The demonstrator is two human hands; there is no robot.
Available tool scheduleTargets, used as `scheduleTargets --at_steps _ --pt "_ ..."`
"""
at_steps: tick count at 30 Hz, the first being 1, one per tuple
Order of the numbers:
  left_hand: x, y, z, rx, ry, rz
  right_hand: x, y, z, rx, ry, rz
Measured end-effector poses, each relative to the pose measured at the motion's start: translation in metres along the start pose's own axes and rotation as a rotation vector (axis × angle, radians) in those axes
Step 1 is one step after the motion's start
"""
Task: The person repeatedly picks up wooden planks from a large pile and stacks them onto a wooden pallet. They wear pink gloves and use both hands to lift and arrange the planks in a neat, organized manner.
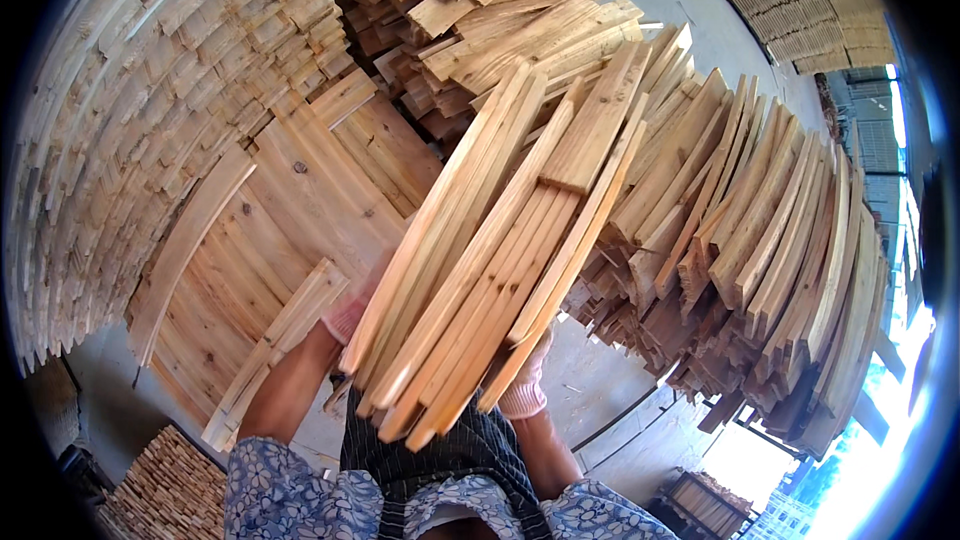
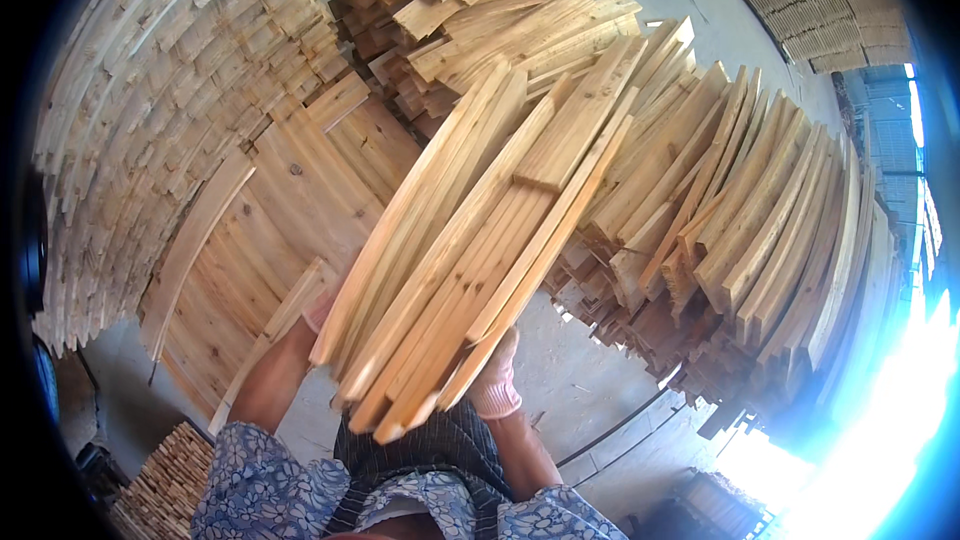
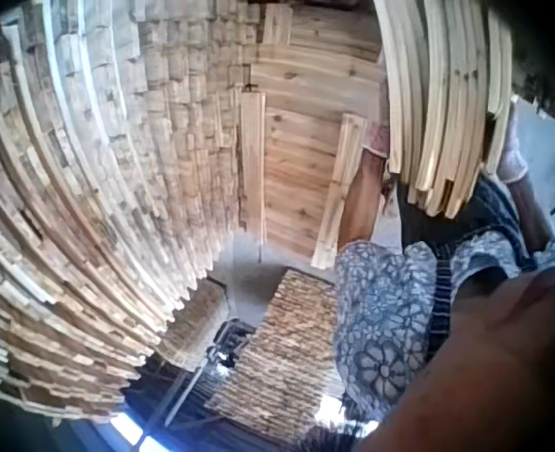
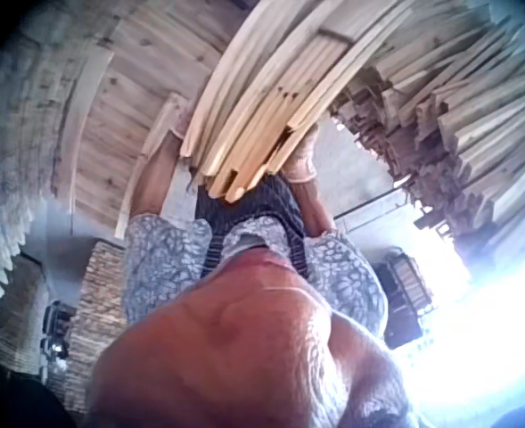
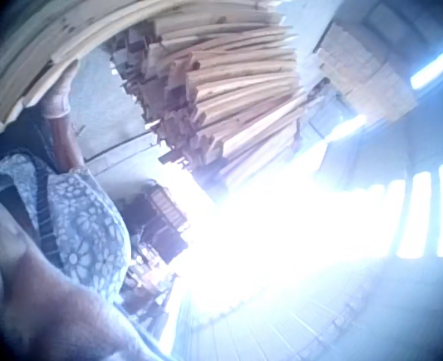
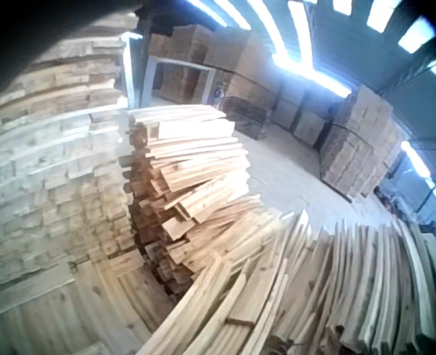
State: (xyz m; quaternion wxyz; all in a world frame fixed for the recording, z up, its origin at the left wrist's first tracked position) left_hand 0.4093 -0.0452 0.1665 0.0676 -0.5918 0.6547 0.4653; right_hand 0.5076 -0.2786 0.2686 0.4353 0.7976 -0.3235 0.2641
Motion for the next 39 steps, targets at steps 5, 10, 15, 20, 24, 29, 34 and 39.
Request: scheduleTargets --at_steps 5,10,15,20,24,29,34,39 --pt "0.032 -0.003 0.004 -0.144 0.248 -0.035 0.003 -0.055 0.016 -0.057 0.086 0.025" --pt "0.046 0.008 0.017 -0.130 0.330 -0.079 -0.040 -0.065 0.103 0.036 -0.125 -0.028" --pt "0.052 0.121 0.055 -0.147 0.281 -0.122 -0.090 0.011 0.042 0.047 -0.080 -0.111" --pt "0.047 0.267 0.102 -0.354 0.150 -0.272 -0.168 0.075 -0.050 0.146 -0.042 -0.269" --pt "0.052 0.395 0.134 -0.614 -0.140 -0.378 -0.241 0.109 -0.095 0.276 -0.003 -0.534" --pt "0.046 0.457 0.202 -0.752 -0.553 -0.209 -0.316 0.104 -0.157 0.626 0.507 -0.409" --pt "0.108 0.436 0.283 -1.074 -0.857 0.144 -0.354 0.096 -0.311 0.348 1.370 -0.444" --pt "0.103 0.428 0.278 -1.126 -0.750 0.203 -0.386 0.092 -0.320 0.215 1.428 -0.417"
Point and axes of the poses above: each hand's wrist, its own y-axis away from the middle knuckle, its own z-axis out of the back of the hand, x = y × z, the point moved 2 cm from there along -y, towards the middle knuckle, and after that the axes turned 5 degrees about x, right-handed, at the moved point
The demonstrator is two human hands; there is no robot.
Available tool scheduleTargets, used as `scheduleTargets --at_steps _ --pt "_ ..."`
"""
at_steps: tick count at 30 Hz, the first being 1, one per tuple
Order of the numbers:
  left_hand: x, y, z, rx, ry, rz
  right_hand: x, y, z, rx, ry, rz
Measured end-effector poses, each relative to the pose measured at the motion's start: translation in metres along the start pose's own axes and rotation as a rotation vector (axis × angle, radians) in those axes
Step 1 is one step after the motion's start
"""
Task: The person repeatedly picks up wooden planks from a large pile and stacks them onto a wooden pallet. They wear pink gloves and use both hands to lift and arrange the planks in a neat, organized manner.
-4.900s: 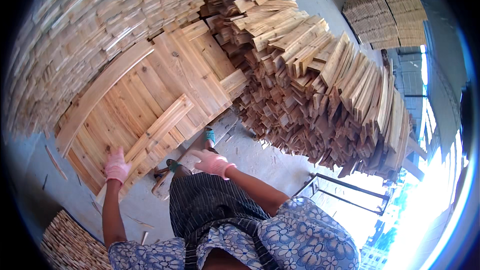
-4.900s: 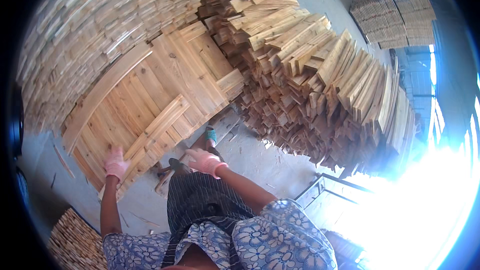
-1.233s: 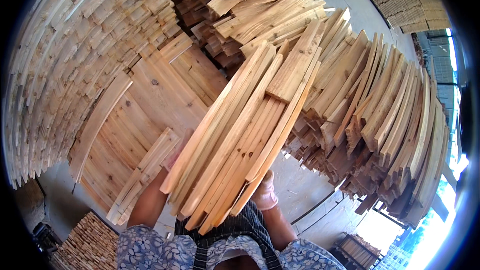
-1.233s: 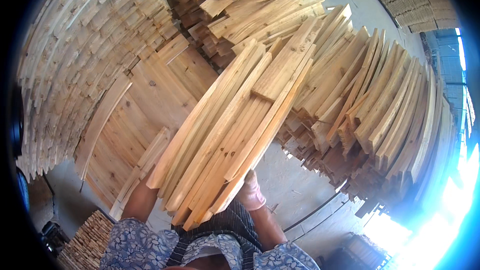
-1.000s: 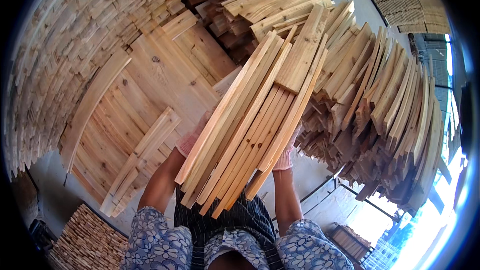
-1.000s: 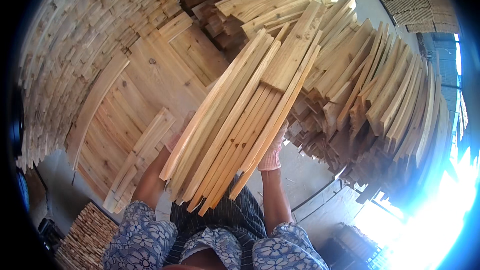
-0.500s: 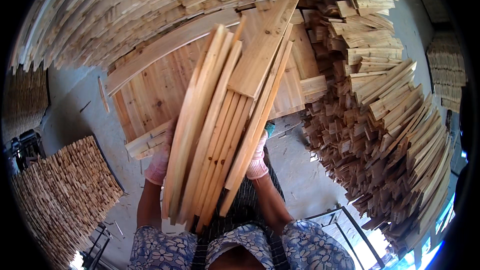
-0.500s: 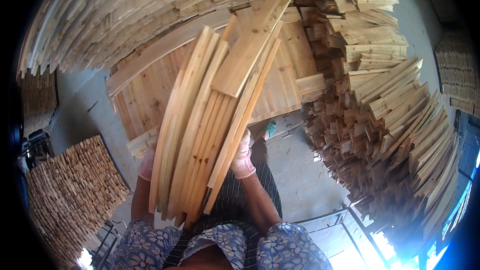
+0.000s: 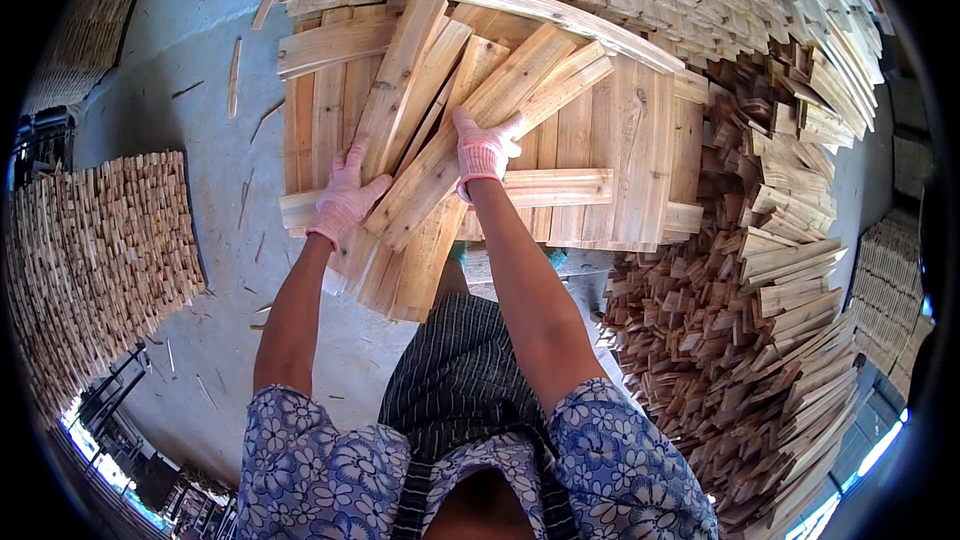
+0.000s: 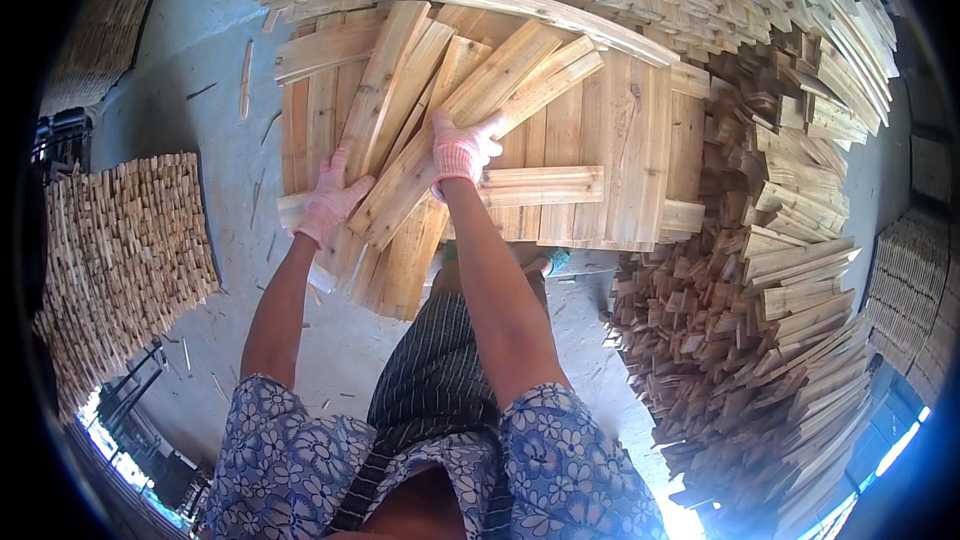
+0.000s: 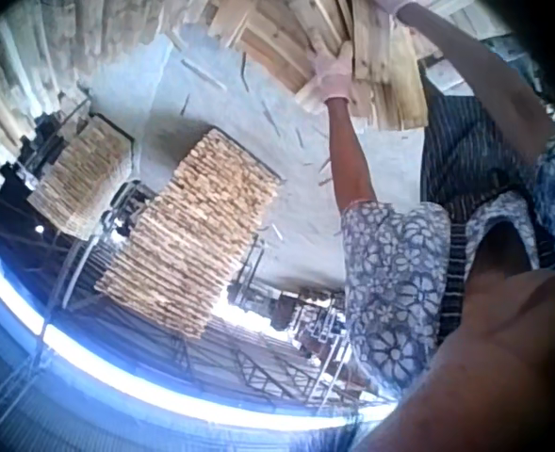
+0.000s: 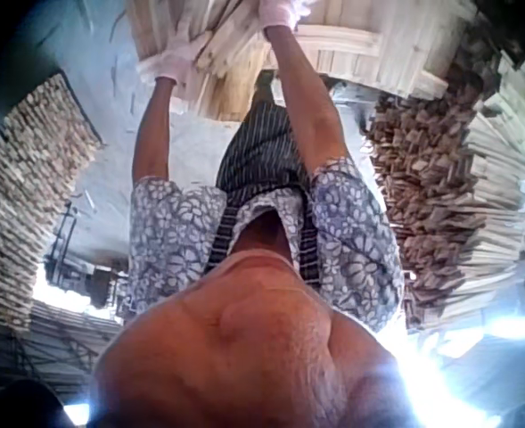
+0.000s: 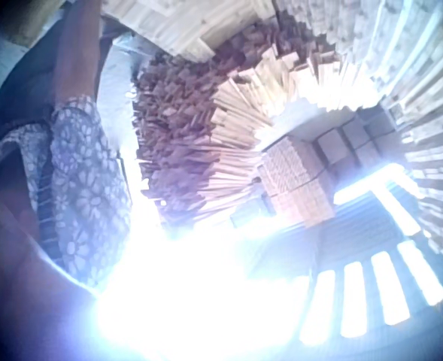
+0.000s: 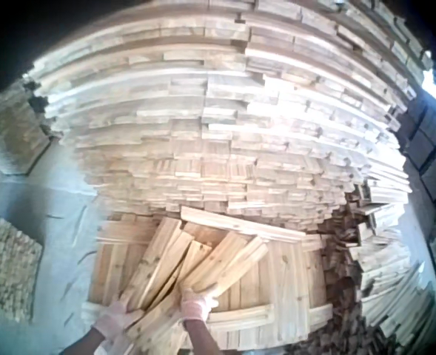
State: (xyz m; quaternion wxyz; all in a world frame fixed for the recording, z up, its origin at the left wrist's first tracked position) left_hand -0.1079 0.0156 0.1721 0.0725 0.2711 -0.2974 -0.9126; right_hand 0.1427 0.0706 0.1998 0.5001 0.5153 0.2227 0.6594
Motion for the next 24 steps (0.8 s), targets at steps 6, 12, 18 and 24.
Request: scheduleTargets --at_steps 6,12,18,24 --pt "-0.029 0.003 0.010 -0.074 -0.276 0.119 -0.023 -0.015 0.022 0.110 -0.236 0.289" --pt "-0.171 -0.026 0.004 -0.423 -0.321 -0.499 -0.069 -0.020 0.125 0.167 -0.307 0.473" --pt "-0.331 -0.149 -0.032 -0.579 -0.769 -0.692 -0.104 -0.068 0.289 -0.208 0.518 0.335" --pt "-0.403 -0.233 -0.058 -0.228 -1.118 -0.445 -0.116 -0.141 0.307 -0.216 0.812 0.380"
Point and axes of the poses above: each hand's wrist, its own y-axis away from the middle knuckle, its own z-axis out of the back of the hand, x = y × z, the point moved 2 cm from there along -y, towards the middle knuckle, and after that the axes turned 5 degrees about x, right-handed, at the moved point
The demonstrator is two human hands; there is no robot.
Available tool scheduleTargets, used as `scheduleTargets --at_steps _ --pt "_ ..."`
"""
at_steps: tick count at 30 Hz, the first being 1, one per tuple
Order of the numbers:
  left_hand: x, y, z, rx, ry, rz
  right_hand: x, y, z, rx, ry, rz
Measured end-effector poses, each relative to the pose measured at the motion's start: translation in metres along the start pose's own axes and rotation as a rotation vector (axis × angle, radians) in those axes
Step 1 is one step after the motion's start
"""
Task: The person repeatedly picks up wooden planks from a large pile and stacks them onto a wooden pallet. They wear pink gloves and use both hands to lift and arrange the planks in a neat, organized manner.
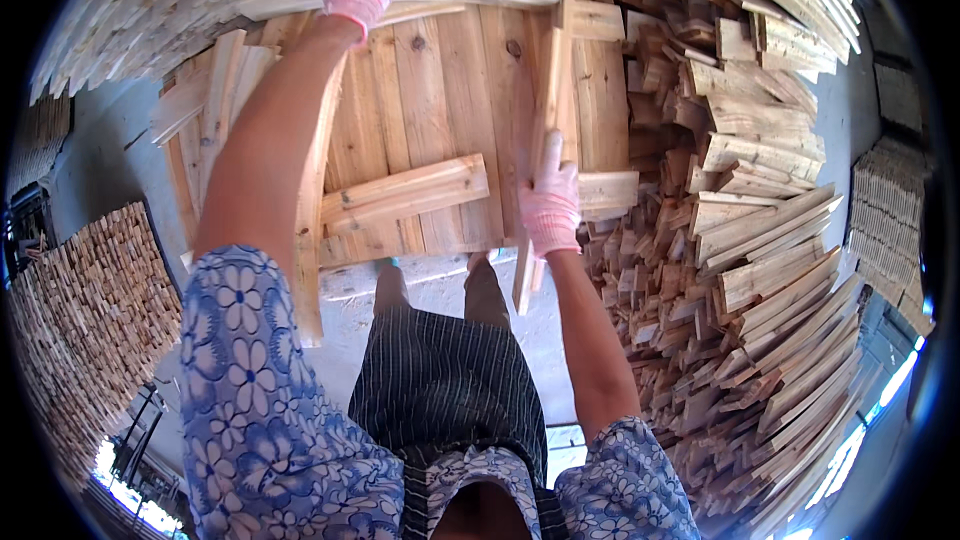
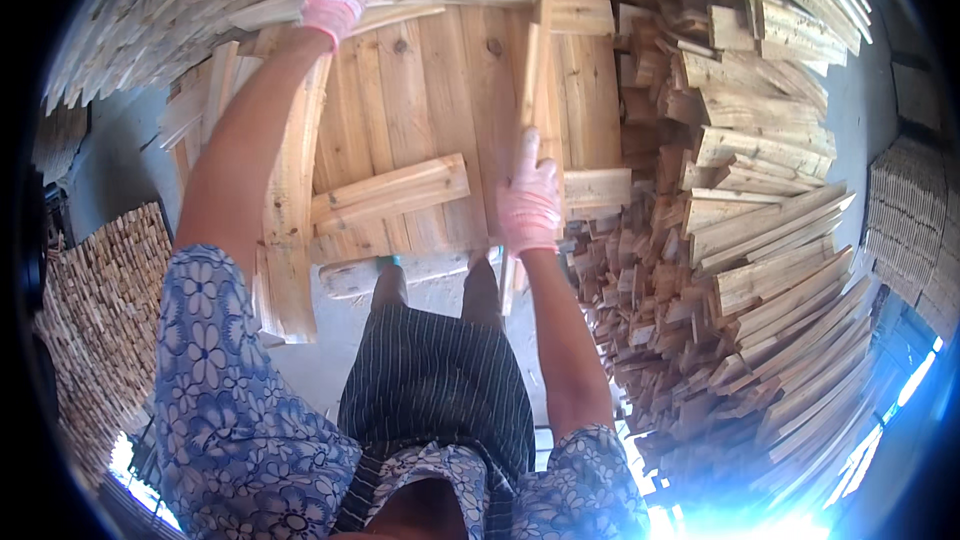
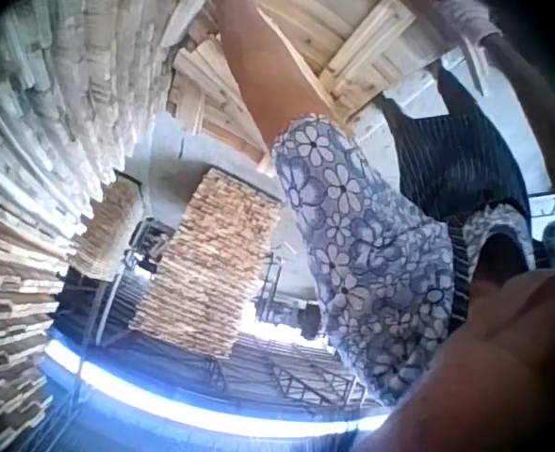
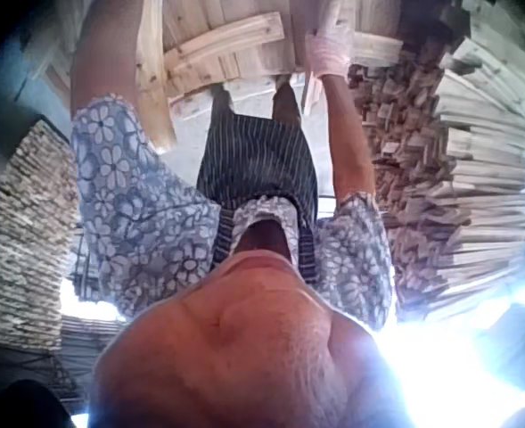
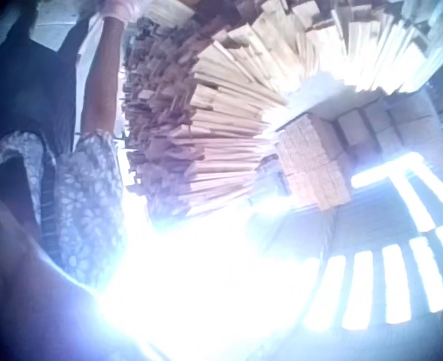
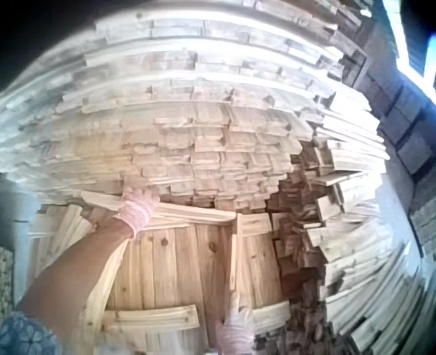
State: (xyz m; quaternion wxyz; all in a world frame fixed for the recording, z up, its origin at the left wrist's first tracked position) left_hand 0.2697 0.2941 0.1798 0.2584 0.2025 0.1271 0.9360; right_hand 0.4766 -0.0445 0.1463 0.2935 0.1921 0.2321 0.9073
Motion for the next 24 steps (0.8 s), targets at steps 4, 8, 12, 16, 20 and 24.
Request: scheduleTargets --at_steps 4,8,12,16,20,24 --pt "-0.002 -0.010 0.003 -0.162 -0.158 -0.092 -0.014 -0.005 -0.004 0.049 -0.211 0.015" --pt "0.012 0.027 0.097 -0.196 -0.049 0.001 -0.067 -0.027 0.007 0.000 -0.856 0.322" --pt "0.020 0.114 0.136 -0.148 -0.105 0.132 -0.110 -0.070 0.056 0.179 -1.136 0.256" --pt "0.039 0.247 0.087 -0.070 0.447 0.223 -0.169 -0.173 0.052 0.241 -0.591 0.161" --pt "0.042 0.377 0.036 0.265 0.774 0.813 -0.109 -0.164 0.007 -0.073 -0.292 0.145" --pt "0.044 0.443 -0.011 0.101 0.931 0.920 -0.104 -0.157 0.012 -0.088 -0.334 0.122"
Point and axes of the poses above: each hand's wrist, its own y-axis away from the middle knuckle, its own z-axis out of the back of the hand, x = y × z, the point moved 2 cm from there along -y, towards the middle knuckle, and after that the axes turned 5 degrees about x, right-handed, at the moved point
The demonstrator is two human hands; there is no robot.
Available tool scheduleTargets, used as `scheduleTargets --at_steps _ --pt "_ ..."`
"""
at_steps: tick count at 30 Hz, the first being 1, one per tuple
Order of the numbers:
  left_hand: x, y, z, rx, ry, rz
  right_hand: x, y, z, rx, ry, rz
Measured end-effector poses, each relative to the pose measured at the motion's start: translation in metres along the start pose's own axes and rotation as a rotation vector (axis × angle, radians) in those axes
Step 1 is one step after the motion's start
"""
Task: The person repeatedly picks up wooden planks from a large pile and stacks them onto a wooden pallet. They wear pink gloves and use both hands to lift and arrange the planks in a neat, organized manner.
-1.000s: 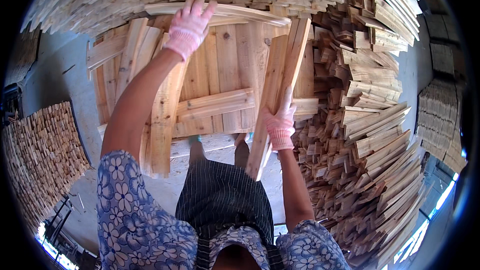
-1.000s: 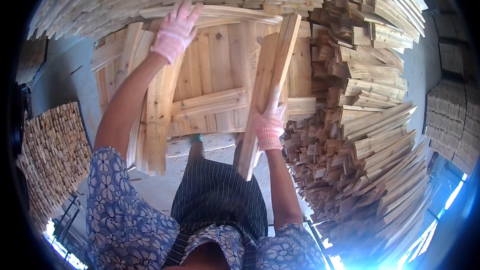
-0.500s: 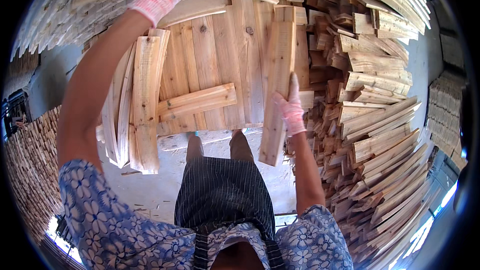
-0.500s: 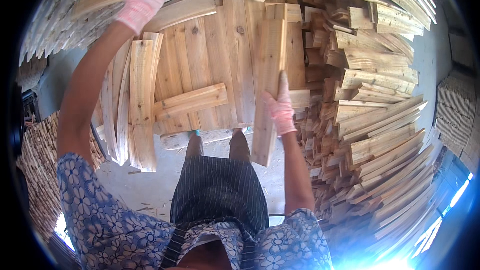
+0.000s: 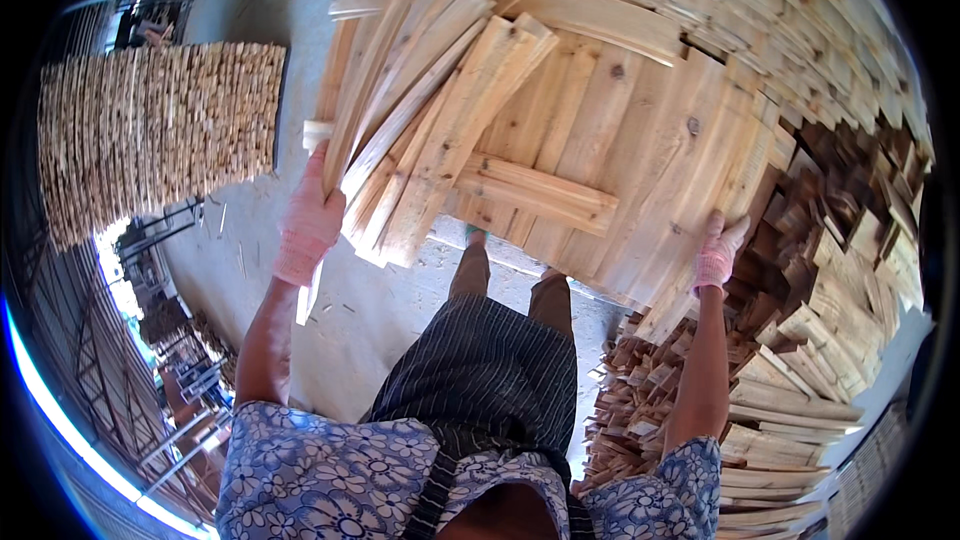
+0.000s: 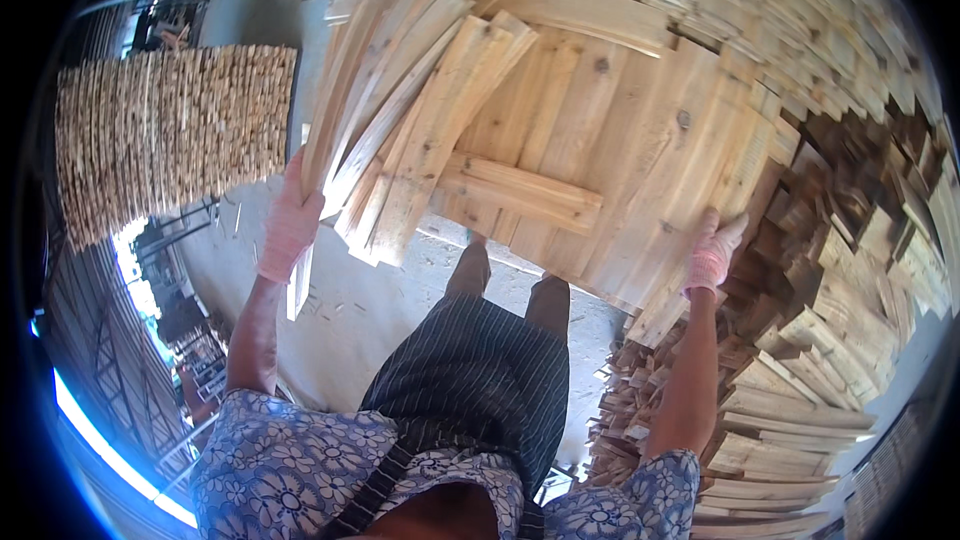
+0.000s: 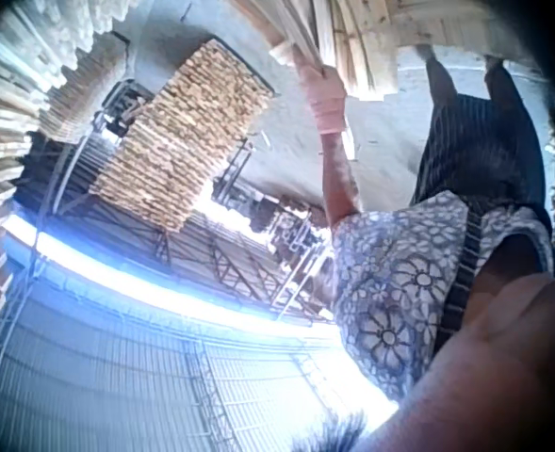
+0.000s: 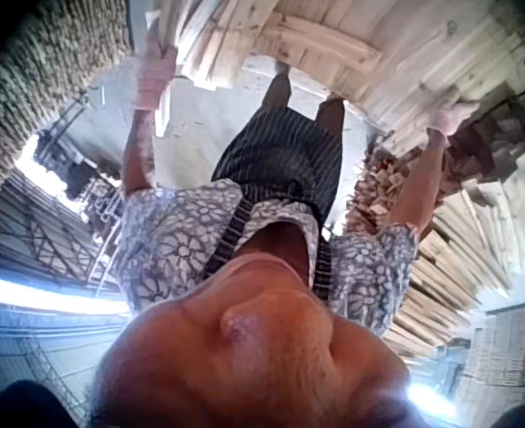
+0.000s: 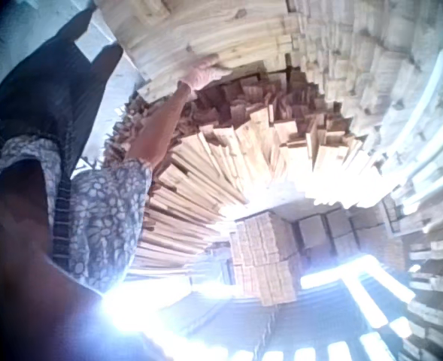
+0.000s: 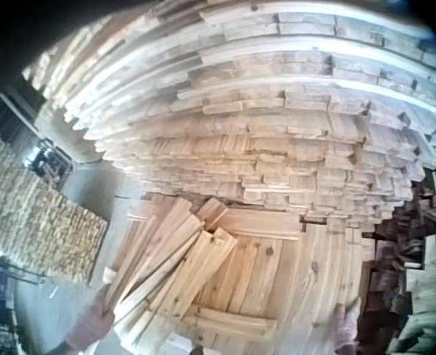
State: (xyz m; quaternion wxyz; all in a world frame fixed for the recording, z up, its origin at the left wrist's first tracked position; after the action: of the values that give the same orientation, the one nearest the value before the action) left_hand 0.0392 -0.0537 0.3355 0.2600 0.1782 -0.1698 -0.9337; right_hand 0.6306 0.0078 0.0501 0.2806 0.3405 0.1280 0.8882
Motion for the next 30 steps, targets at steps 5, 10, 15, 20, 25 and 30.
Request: scheduleTargets --at_steps 5,10,15,20,25,30 --pt "0.003 -0.056 -0.023 -0.022 -0.059 -0.109 0.096 0.033 0.008 0.045 0.411 -0.041" --pt "-0.014 -0.115 -0.087 -0.031 -0.532 -0.080 0.206 0.138 -0.131 0.410 -0.233 0.427" --pt "-0.007 -0.133 -0.079 0.078 -0.474 -0.119 0.392 0.241 -0.201 0.510 0.017 0.008" --pt "0.016 -0.137 -0.051 0.122 -0.345 -0.159 0.399 0.244 -0.230 0.421 0.115 -0.086" --pt "0.018 -0.132 -0.014 0.161 -0.070 -0.298 0.353 0.228 -0.207 0.467 -0.146 0.004" --pt "0.018 -0.079 -0.083 0.055 -0.065 -0.308 0.245 0.189 -0.115 0.351 -0.159 0.078"
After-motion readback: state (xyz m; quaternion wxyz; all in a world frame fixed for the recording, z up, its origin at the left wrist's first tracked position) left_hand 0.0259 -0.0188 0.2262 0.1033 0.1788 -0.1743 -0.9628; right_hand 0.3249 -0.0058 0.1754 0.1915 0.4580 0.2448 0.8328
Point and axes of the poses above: each hand's wrist, its own y-axis away from the middle knuckle, its own z-axis out of the back of the hand, x = y × z, the point moved 2 cm from there along -y, towards the middle knuckle, and after that the axes turned 5 degrees about x, right-handed, at the moved point
